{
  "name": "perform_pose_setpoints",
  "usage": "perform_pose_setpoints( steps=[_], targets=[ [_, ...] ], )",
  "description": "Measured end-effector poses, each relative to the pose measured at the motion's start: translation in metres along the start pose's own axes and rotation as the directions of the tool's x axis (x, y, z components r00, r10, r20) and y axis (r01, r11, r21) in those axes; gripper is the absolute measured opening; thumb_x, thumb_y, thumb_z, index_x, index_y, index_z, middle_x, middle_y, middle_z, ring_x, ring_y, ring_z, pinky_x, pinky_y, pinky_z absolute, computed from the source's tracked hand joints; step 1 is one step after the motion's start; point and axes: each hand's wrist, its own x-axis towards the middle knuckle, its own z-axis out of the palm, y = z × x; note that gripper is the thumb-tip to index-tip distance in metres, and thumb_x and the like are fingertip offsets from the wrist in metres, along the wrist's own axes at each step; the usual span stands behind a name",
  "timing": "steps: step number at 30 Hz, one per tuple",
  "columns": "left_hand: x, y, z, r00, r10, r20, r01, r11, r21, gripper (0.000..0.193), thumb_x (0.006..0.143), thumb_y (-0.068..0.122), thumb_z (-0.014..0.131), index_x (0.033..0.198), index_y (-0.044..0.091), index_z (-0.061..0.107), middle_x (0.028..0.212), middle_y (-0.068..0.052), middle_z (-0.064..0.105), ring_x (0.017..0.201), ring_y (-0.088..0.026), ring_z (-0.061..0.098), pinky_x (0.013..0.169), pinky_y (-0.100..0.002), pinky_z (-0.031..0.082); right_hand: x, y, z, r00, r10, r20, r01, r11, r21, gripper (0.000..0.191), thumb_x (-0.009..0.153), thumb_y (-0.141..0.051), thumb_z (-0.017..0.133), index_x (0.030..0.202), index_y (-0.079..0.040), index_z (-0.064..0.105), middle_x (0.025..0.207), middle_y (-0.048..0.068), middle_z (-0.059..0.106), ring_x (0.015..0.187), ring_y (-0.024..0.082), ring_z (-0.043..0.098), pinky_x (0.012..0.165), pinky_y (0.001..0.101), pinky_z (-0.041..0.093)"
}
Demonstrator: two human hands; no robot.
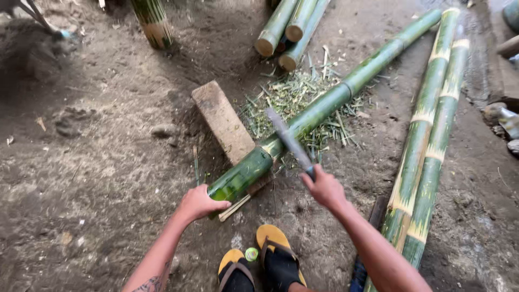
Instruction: The person uses a machete to shave the outer surface of a green bamboo pole resting on a wooden block. The person repeatedly strikes the bamboo to remove thin strips, rotates the pole to work different sides, and places the finished pole aside before picking up another pole to continue the process.
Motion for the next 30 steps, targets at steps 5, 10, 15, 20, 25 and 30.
perform_pose_setpoints(
  steps=[5, 10, 15, 20, 25, 30],
  targets=[
    [0.020, -0.010, -0.003, 0.997, 0.023, 0.080, -0.020, 0.999, -0.029, 0.091, 0.049, 0.075, 0.081, 0.105, 0.005, 0.074, 0.098, -0.014, 0.077, 0.087, -0.022, 0.076, 0.081, -0.038, 0.061, -0.011, -0.006, -0.001, 0.994, -0.034, 0.104, 0.032, 0.999, 0.021, 0.048, 0.095, -0.057, 0.055, 0.106, -0.010, 0.056, 0.079, 0.015, 0.075, 0.071, 0.031, 0.076, 0.066, 0.0465, 0.062],
    [0.021, -0.011, -0.010, 0.978, 0.026, 0.209, 0.036, 0.957, -0.288, 0.086, 0.047, 0.067, 0.085, 0.102, 0.003, 0.073, 0.095, -0.013, 0.080, 0.084, -0.022, 0.079, 0.078, -0.036, 0.065, -0.049, -0.029, 0.039, 0.852, -0.436, 0.290, 0.506, 0.828, -0.243, 0.056, 0.095, -0.059, 0.057, 0.121, -0.011, 0.051, 0.086, 0.015, 0.069, 0.071, 0.030, 0.072, 0.059, 0.0453, 0.063],
    [0.016, -0.006, -0.012, 0.989, 0.042, 0.145, -0.023, 0.991, -0.130, 0.081, 0.054, 0.068, 0.084, 0.101, 0.003, 0.076, 0.092, -0.012, 0.078, 0.081, -0.020, 0.076, 0.076, -0.034, 0.060, -0.001, -0.020, -0.001, 0.993, -0.091, 0.069, 0.096, 0.993, -0.074, 0.051, 0.097, -0.060, 0.054, 0.111, -0.011, 0.054, 0.088, 0.016, 0.075, 0.081, 0.034, 0.076, 0.074, 0.0473, 0.060],
    [0.026, -0.008, -0.018, 0.976, 0.011, 0.219, 0.028, 0.984, -0.175, 0.083, 0.053, 0.068, 0.083, 0.103, 0.003, 0.078, 0.090, -0.010, 0.079, 0.080, -0.020, 0.077, 0.073, -0.034, 0.061, -0.024, -0.032, 0.013, 0.967, -0.211, 0.140, 0.223, 0.972, -0.073, 0.050, 0.091, -0.058, 0.058, 0.114, -0.014, 0.054, 0.094, 0.016, 0.074, 0.086, 0.038, 0.073, 0.081, 0.0525, 0.058],
    [0.032, -0.019, -0.017, 0.961, 0.045, 0.274, 0.054, 0.937, -0.345, 0.082, 0.053, 0.066, 0.087, 0.106, 0.007, 0.067, 0.090, -0.007, 0.075, 0.076, -0.018, 0.075, 0.068, -0.033, 0.062, -0.028, -0.028, 0.026, 0.942, -0.307, 0.137, 0.323, 0.940, -0.113, 0.053, 0.092, -0.057, 0.058, 0.117, -0.011, 0.053, 0.094, 0.016, 0.073, 0.085, 0.037, 0.073, 0.076, 0.0511, 0.059],
    [0.035, -0.019, -0.023, 0.948, 0.036, 0.316, 0.060, 0.956, -0.289, 0.082, 0.055, 0.070, 0.082, 0.098, 0.001, 0.077, 0.081, -0.010, 0.076, 0.065, -0.017, 0.072, 0.060, -0.032, 0.059, 0.010, -0.008, -0.009, 0.993, 0.037, 0.112, -0.047, 0.995, 0.085, 0.047, 0.098, -0.055, 0.053, 0.118, -0.012, 0.055, 0.085, 0.015, 0.075, 0.075, 0.032, 0.076, 0.069, 0.0473, 0.064]
  ],
)
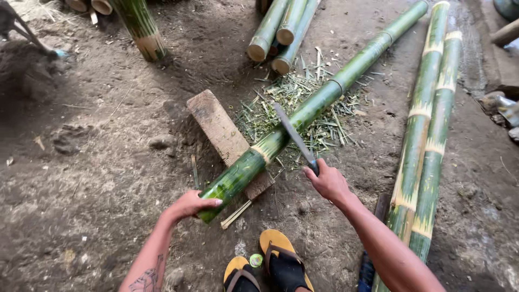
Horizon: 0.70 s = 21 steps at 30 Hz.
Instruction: The person uses a machete to shave the outer surface of a green bamboo pole resting on a wooden block. The person repeatedly strikes the bamboo to remove thin strips, rotates the pole to work different sides, and places the finished pole aside before picking up another pole to continue the process.
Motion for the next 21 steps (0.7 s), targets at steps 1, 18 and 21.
perform_pose_setpoints(
  steps=[1, 18, 21],
  targets=[
    [0.001, 0.002, -0.001, 1.000, -0.014, 0.008, 0.014, 1.000, 0.001, 0.082, 0.055, 0.070, 0.081, 0.098, 0.001, 0.076, 0.081, -0.010, 0.076, 0.065, -0.018, 0.073, 0.059, -0.032, 0.060, -0.003, 0.000, 0.000, 0.998, 0.027, 0.049, -0.028, 1.000, 0.011, 0.045, 0.099, -0.054, 0.051, 0.116, -0.012, 0.056, 0.083, 0.014, 0.075, 0.073, 0.031, 0.077, 0.065, 0.0459, 0.066],
    [-0.001, 0.008, -0.015, 0.979, -0.100, 0.179, 0.139, 0.965, -0.221, 0.084, 0.059, 0.069, 0.083, 0.104, -0.001, 0.069, 0.082, -0.013, 0.074, 0.060, -0.018, 0.072, 0.052, -0.031, 0.060, -0.020, -0.012, 0.020, 0.962, -0.246, 0.116, 0.265, 0.943, -0.199, 0.044, 0.095, -0.055, 0.057, 0.108, -0.013, 0.056, 0.082, 0.010, 0.072, 0.072, 0.027, 0.074, 0.069, 0.0434, 0.062],
    [-0.001, 0.005, -0.019, 0.984, -0.121, 0.128, 0.153, 0.949, -0.277, 0.082, 0.057, 0.060, 0.084, 0.111, 0.003, 0.063, 0.088, -0.014, 0.077, 0.066, -0.021, 0.078, 0.058, -0.036, 0.067, -0.035, -0.023, 0.048, 0.865, -0.495, 0.084, 0.498, 0.828, -0.256, 0.047, 0.091, -0.057, 0.060, 0.111, -0.015, 0.056, 0.090, 0.013, 0.074, 0.076, 0.031, 0.074, 0.068, 0.0456, 0.062]
  ],
)
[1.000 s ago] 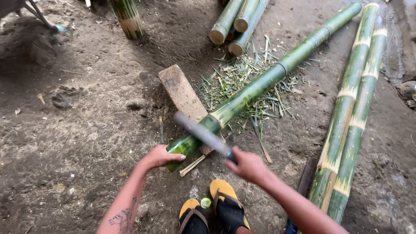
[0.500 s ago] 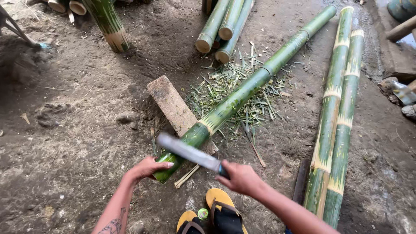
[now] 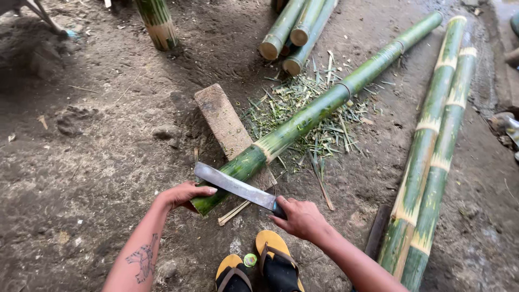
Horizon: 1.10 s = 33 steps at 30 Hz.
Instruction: The person uses a machete to shave the outer surface of a green bamboo pole resting on a wooden block. The person repeatedly strikes the bamboo to remove thin strips, rotates the pole to work different sides, and places the finished pole aside before picking up another pole to continue the process.
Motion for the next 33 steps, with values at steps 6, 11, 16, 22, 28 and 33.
perform_pose_setpoints(
  steps=[6, 11, 16, 22, 28, 33],
  targets=[
    [-0.012, 0.011, 0.006, 0.999, 0.044, -0.015, -0.040, 0.980, 0.193, 0.082, 0.063, 0.067, 0.083, 0.110, 0.001, 0.072, 0.097, -0.018, 0.078, 0.073, -0.026, 0.074, 0.065, -0.038, 0.061, 0.025, 0.072, -0.038, 0.862, 0.500, -0.084, -0.482, 0.859, 0.172, 0.050, 0.094, -0.057, 0.055, 0.120, -0.013, 0.057, 0.094, 0.021, 0.074, 0.088, 0.040, 0.073, 0.082, 0.0533, 0.057],
    [-0.039, 0.012, 0.042, 0.863, 0.279, -0.421, 0.109, 0.712, 0.694, 0.088, 0.061, 0.059, 0.086, 0.127, 0.008, 0.056, 0.117, -0.014, 0.067, 0.109, -0.028, 0.067, 0.095, -0.048, 0.051, 0.015, 0.113, -0.041, 0.871, 0.453, -0.191, -0.452, 0.891, 0.053, 0.050, 0.089, -0.051, 0.061, 0.108, -0.005, 0.059, 0.103, 0.024, 0.070, 0.099, 0.044, 0.069, 0.088, 0.0556, 0.053],
    [-0.041, 0.009, 0.057, 0.830, 0.362, -0.425, 0.131, 0.614, 0.778, 0.093, 0.063, 0.059, 0.087, 0.128, 0.005, 0.049, 0.126, -0.017, 0.055, 0.122, -0.033, 0.054, 0.104, -0.051, 0.043, 0.011, 0.061, -0.023, 0.821, 0.529, -0.213, -0.528, 0.847, 0.067, 0.043, 0.095, -0.041, 0.060, 0.106, 0.001, 0.056, 0.105, 0.026, 0.070, 0.097, 0.044, 0.070, 0.087, 0.0548, 0.054],
    [-0.031, -0.007, 0.088, 0.728, 0.479, -0.490, 0.114, 0.620, 0.776, 0.088, 0.064, 0.044, 0.088, 0.127, 0.000, 0.047, 0.115, -0.021, 0.059, 0.105, -0.035, 0.062, 0.093, -0.045, 0.053, 0.007, -0.030, 0.008, 0.962, 0.270, 0.045, -0.272, 0.961, 0.053, 0.032, 0.094, -0.031, 0.062, 0.106, -0.002, 0.054, 0.095, 0.020, 0.069, 0.079, 0.035, 0.073, 0.070, 0.0476, 0.061],
    [-0.032, -0.020, 0.093, 0.664, 0.556, -0.500, 0.085, 0.609, 0.789, 0.076, 0.061, 0.044, 0.089, 0.114, 0.003, 0.053, 0.105, -0.018, 0.064, 0.101, -0.034, 0.065, 0.091, -0.045, 0.054, 0.030, 0.006, -0.005, 0.966, 0.195, -0.167, -0.202, 0.979, -0.026, 0.019, 0.095, -0.022, 0.060, 0.100, -0.004, 0.058, 0.083, 0.016, 0.070, 0.068, 0.032, 0.073, 0.061, 0.0455, 0.061],
    [-0.033, -0.010, 0.087, 0.682, 0.543, -0.489, 0.085, 0.605, 0.791, 0.077, 0.062, 0.049, 0.087, 0.113, 0.002, 0.053, 0.106, -0.018, 0.064, 0.103, -0.036, 0.065, 0.092, -0.046, 0.054, 0.037, 0.022, -0.024, 0.890, 0.456, 0.014, -0.456, 0.890, 0.013, 0.022, 0.100, -0.024, 0.055, 0.103, -0.002, 0.057, 0.081, 0.013, 0.071, 0.062, 0.025, 0.072, 0.054, 0.0404, 0.063]
  ],
)
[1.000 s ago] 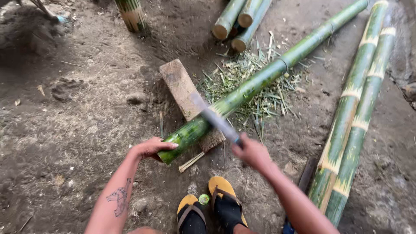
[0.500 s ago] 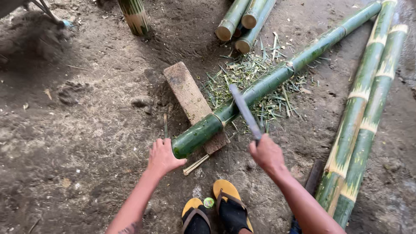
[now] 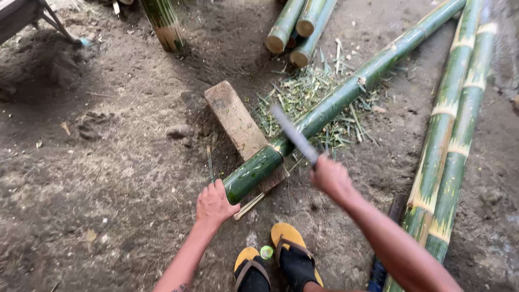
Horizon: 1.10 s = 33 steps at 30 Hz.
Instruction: The person uses a machete to shave the outer surface of a green bamboo pole resting on a wooden block. The person repeatedly strikes the bamboo to remove thin strips, rotates the pole to work different sides, and places the finished pole aside before picking up another pole to continue the process.
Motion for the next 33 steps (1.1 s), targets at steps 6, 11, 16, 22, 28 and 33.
perform_pose_setpoints(
  steps=[6, 11, 16, 22, 28, 33],
  targets=[
    [0.010, -0.010, -0.006, 0.982, -0.069, 0.176, 0.086, 0.992, -0.092, 0.081, 0.067, 0.056, 0.082, 0.117, -0.001, 0.054, 0.112, -0.023, 0.064, 0.108, -0.037, 0.066, 0.097, -0.045, 0.054, -0.043, -0.036, 0.009, 0.911, -0.380, 0.162, 0.408, 0.891, -0.200, 0.023, 0.096, -0.025, 0.059, 0.105, -0.004, 0.056, 0.087, 0.014, 0.070, 0.068, 0.026, 0.073, 0.054, 0.0410, 0.061],
    [0.013, -0.011, -0.006, 0.991, -0.053, 0.125, 0.066, 0.992, -0.103, 0.080, 0.062, 0.054, 0.082, 0.118, 0.003, 0.055, 0.118, -0.020, 0.064, 0.114, -0.036, 0.063, 0.100, -0.046, 0.052, -0.010, -0.028, -0.020, 0.999, -0.036, 0.037, 0.039, 0.996, -0.077, 0.028, 0.095, -0.028, 0.063, 0.108, -0.005, 0.054, 0.089, 0.016, 0.072, 0.077, 0.031, 0.075, 0.067, 0.0455, 0.063],
    [0.024, -0.013, -0.011, 0.970, -0.065, 0.233, 0.095, 0.988, -0.123, 0.081, 0.061, 0.057, 0.082, 0.117, 0.002, 0.058, 0.117, -0.021, 0.067, 0.112, -0.037, 0.066, 0.098, -0.045, 0.054, -0.016, -0.031, 0.023, 0.932, -0.361, 0.032, 0.362, 0.922, -0.136, 0.033, 0.088, -0.030, 0.070, 0.104, -0.004, 0.056, 0.089, 0.018, 0.072, 0.077, 0.035, 0.073, 0.072, 0.0486, 0.061],
    [0.020, -0.026, -0.014, 0.978, -0.030, 0.208, 0.069, 0.981, -0.182, 0.083, 0.058, 0.057, 0.080, 0.116, 0.001, 0.060, 0.111, -0.022, 0.070, 0.104, -0.037, 0.070, 0.092, -0.044, 0.058, 0.024, 0.001, 0.003, 0.988, -0.074, -0.139, 0.059, 0.993, -0.103, 0.031, 0.090, -0.034, 0.071, 0.098, -0.006, 0.062, 0.080, 0.014, 0.068, 0.066, 0.029, 0.066, 0.056, 0.0434, 0.053],
    [0.032, -0.026, -0.011, 0.963, -0.025, 0.270, 0.077, 0.980, -0.182, 0.088, 0.059, 0.060, 0.080, 0.118, -0.002, 0.059, 0.109, -0.023, 0.069, 0.103, -0.038, 0.070, 0.092, -0.045, 0.057, 0.017, 0.006, 0.010, 0.998, -0.051, 0.044, 0.053, 0.997, -0.052, 0.021, 0.101, -0.022, 0.052, 0.100, -0.003, 0.059, 0.067, 0.007, 0.067, 0.046, 0.014, 0.059, 0.037, 0.0328, 0.050],
    [0.038, -0.035, -0.006, 0.930, -0.037, 0.365, 0.105, 0.980, -0.169, 0.083, 0.060, 0.062, 0.076, 0.112, -0.003, 0.067, 0.108, -0.020, 0.074, 0.102, -0.033, 0.074, 0.090, -0.041, 0.063, -0.023, -0.018, 0.054, 0.870, -0.481, -0.108, 0.465, 0.874, -0.145, 0.015, 0.093, -0.022, 0.060, 0.098, -0.008, 0.061, 0.075, 0.011, 0.069, 0.058, 0.024, 0.066, 0.050, 0.0372, 0.054]
  ],
)
